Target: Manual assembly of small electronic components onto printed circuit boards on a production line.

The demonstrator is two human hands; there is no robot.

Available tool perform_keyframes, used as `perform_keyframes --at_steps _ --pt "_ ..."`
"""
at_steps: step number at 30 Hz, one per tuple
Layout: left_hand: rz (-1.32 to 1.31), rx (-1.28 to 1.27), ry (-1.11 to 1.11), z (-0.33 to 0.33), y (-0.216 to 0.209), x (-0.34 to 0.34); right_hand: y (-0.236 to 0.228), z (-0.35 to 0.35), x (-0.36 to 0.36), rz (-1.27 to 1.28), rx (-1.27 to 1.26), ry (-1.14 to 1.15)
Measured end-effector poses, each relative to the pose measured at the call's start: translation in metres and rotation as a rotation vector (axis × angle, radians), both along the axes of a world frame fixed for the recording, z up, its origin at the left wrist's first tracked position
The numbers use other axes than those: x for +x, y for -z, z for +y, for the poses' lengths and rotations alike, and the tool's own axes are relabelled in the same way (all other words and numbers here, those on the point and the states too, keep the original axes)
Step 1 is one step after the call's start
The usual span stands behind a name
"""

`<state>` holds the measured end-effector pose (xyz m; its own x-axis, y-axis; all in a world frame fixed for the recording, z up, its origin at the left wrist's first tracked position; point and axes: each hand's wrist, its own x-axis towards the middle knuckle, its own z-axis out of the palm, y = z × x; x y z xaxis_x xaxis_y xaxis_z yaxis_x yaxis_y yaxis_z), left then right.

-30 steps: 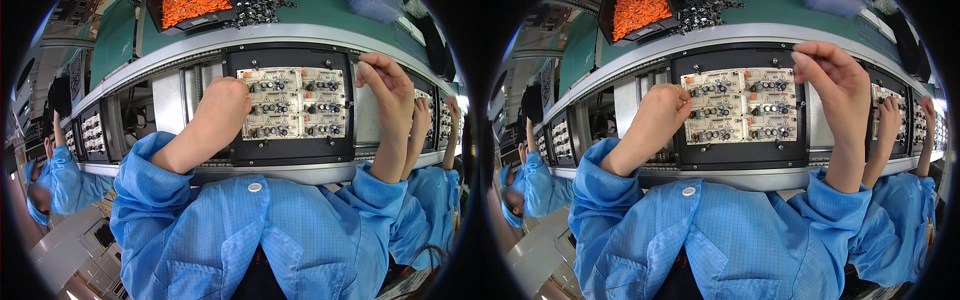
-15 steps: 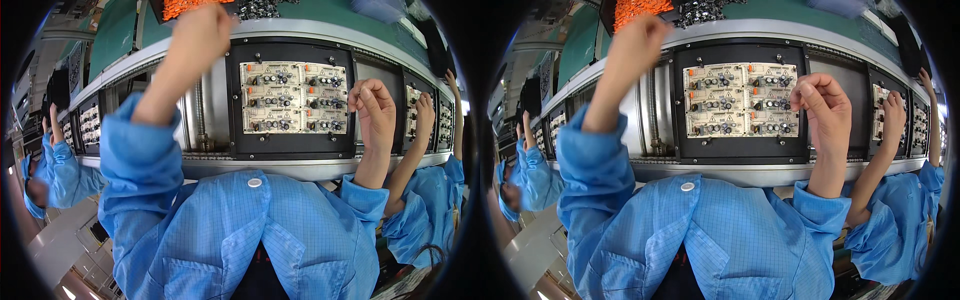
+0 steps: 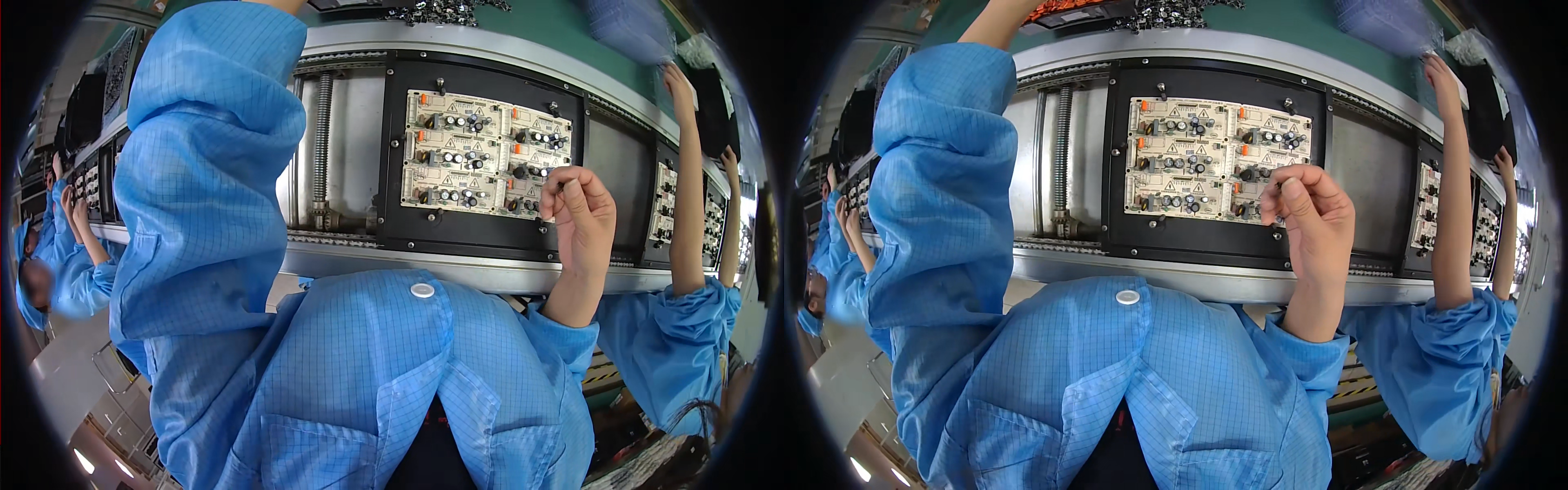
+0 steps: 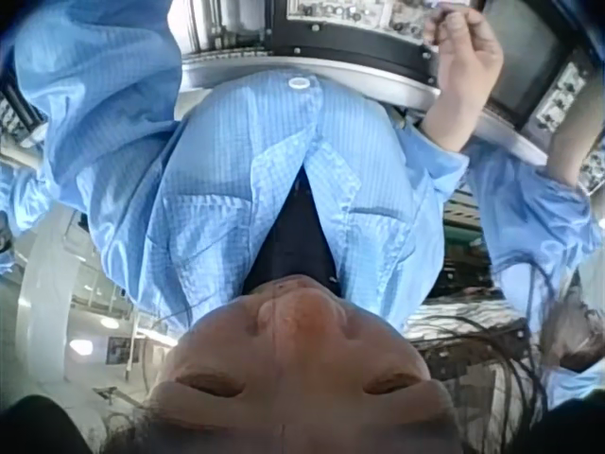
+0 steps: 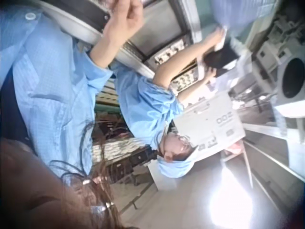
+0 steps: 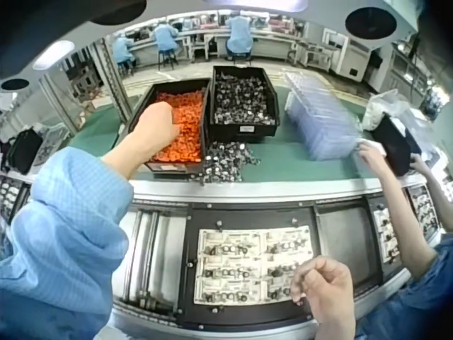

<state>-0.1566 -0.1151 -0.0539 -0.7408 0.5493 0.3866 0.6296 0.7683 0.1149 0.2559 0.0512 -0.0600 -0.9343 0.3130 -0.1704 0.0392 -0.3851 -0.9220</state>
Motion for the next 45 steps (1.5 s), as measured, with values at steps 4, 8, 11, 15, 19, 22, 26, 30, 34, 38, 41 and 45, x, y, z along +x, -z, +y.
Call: perform_keyframes --at_steps 4,8,11,15,19,22,26,30,34,38,41,45 --pt "-0.167 0.106 0.002 -0.011 -0.03 0.009 -0.005 -0.009 0.0 0.014 -0.004 0.001" --pt "-0.41 0.102 -0.016 -0.016 -0.069 0.089 -0.007 -0.015 0.005 0.033 -0.014 0.027" --pt "-0.554 0.231 0.424 -0.045 -0.032 0.127 -0.009 -0.018 0.007 0.062 -0.023 0.038" --pt "-0.953 0.265 0.28 -0.067 -0.041 0.236 -0.007 -0.024 0.004 0.121 -0.044 -0.006" --pt "-0.943 0.232 0.224 -0.077 -0.027 0.273 -0.005 -0.028 0.002 0.111 -0.062 -0.008" --pt "-0.811 0.147 0.249 -0.072 -0.02 0.282 -0.002 -0.029 0.003 0.11 -0.08 0.0" --pt "-0.719 0.098 0.246 -0.07 -0.014 0.281 0.001 -0.029 0.004 0.131 -0.104 0.004" --pt "-0.694 0.059 0.263 -0.065 -0.012 0.28 0.005 -0.028 0.005 0.135 -0.116 0.03" --pt "-0.694 0.035 0.248 -0.063 -0.014 0.281 0.005 -0.028 0.005 0.145 -0.133 0.051" --pt "-0.671 -0.01 0.25 -0.062 -0.015 0.283 0.007 -0.029 0.006 0.162 -0.138 0.055" --pt "-0.638 -0.03 0.274 -0.062 -0.014 0.286 0.009 -0.03 0.009 0.172 -0.14 0.047" --pt "-0.644 -0.027 0.289 -0.057 -0.012 0.285 0.011 -0.027 0.01 0.182 -0.13 0.054"
